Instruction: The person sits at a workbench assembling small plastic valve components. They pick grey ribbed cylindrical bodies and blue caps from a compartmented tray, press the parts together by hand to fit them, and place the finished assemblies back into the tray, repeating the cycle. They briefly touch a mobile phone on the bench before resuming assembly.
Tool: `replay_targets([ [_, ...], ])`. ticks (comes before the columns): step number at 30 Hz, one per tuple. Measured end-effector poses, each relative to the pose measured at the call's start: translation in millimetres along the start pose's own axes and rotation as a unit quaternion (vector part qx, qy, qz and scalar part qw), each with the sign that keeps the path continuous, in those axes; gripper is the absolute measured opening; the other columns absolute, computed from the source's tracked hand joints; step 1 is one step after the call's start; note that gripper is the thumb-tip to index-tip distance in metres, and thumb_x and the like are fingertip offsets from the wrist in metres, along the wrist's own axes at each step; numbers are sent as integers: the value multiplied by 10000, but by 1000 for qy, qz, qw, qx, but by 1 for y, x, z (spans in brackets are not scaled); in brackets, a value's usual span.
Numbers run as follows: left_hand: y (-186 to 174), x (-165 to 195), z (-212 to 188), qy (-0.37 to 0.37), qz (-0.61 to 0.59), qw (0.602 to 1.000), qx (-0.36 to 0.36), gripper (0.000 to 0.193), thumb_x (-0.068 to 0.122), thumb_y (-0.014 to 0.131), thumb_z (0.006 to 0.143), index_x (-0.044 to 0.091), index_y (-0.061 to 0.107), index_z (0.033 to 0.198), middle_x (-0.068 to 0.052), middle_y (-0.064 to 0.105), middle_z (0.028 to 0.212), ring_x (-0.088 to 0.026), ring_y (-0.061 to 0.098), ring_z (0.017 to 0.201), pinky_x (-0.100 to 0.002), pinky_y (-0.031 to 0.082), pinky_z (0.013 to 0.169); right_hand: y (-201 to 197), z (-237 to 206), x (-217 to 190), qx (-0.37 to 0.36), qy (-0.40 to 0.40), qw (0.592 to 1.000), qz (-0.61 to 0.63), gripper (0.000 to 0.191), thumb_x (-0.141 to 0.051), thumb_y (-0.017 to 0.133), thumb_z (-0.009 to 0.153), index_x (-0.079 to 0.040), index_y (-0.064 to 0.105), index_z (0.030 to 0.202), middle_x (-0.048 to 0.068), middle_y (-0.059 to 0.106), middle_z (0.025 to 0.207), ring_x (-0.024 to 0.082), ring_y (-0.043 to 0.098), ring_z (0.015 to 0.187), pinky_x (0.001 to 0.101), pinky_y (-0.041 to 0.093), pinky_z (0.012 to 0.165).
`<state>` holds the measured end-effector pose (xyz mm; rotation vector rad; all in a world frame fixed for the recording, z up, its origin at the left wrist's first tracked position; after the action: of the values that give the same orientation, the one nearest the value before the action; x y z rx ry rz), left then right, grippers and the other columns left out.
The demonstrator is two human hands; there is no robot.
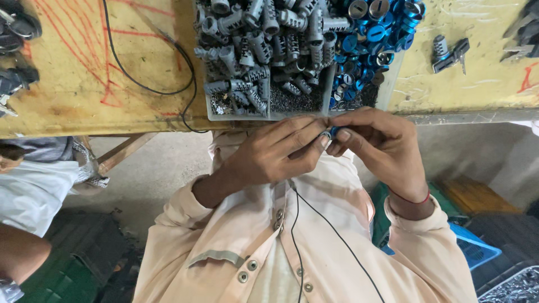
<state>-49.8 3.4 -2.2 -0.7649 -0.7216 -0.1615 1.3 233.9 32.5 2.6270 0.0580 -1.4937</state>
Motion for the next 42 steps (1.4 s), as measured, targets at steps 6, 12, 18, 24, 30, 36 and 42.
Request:
replay_targets([
  [6,-1,1,-3,0,28,1000,-12,178,43,740,997,-2,621,1123,-203,629,1316,-325,677,1202,-410,590,1016,1,-1,-4,-9,-38,998,-48,294,91,681,943,83,655,1236,155,694,1211,192,734,1003,303,619,859],
  [12,0,2,-5,3,29,1000,-5,162,44,728,1007,12,618,1122,-195,630,1319,-330,679,1215,-405,594,1006,0,-1,-2,-16,-18,1000,-9,225,73,673,976,85,680,1201,159,721,1131,194,736,927,306,625,813],
  [18,3,1,-6,3,33,999,-15,168,55,730,987,13,614,1100,-210,623,1302,-337,671,1197,-427,597,1002,-3,6,13,-21,54,998,33,153,18,674,996,88,638,1127,159,724,978,195,726,804,304,608,711],
  [24,7,11,-6,-99,-130,984,70,451,-9,754,920,-55,590,1338,-150,630,1355,-317,675,1215,-431,596,1066,7,9,22,-123,-5,989,78,394,4,553,1059,-26,337,1387,120,621,1209,175,673,1025,339,611,849],
  [30,17,23,-5,-158,-182,963,121,398,-32,814,891,23,656,1253,-86,701,1174,-273,691,1066,-406,586,959,4,2,9,-130,10,985,113,449,52,564,995,-61,421,1406,117,682,1100,178,706,919,333,613,771],
  [36,9,11,-2,-157,-194,963,101,349,42,826,889,12,660,1194,-83,705,1088,-275,685,1019,-403,566,909,-87,4,-24,223,-188,795,-532,325,202,660,990,20,654,1259,166,625,1228,276,708,999,339,577,836],
  [42,14,7,7,-137,-224,963,61,376,45,828,891,24,632,1212,-80,693,1079,-267,681,1000,-389,563,882,-116,22,-13,181,-161,813,-530,233,122,752,1024,20,611,1180,156,596,1203,300,679,1017,337,586,822],
])
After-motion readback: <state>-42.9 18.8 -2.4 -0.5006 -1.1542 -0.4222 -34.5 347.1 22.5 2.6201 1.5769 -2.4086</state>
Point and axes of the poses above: each hand's wrist, its own z-axis towards the middle knuckle, its own y-axis out of the palm, x = y × z, the point moved 1 cm from there along z, towards the middle knuckle
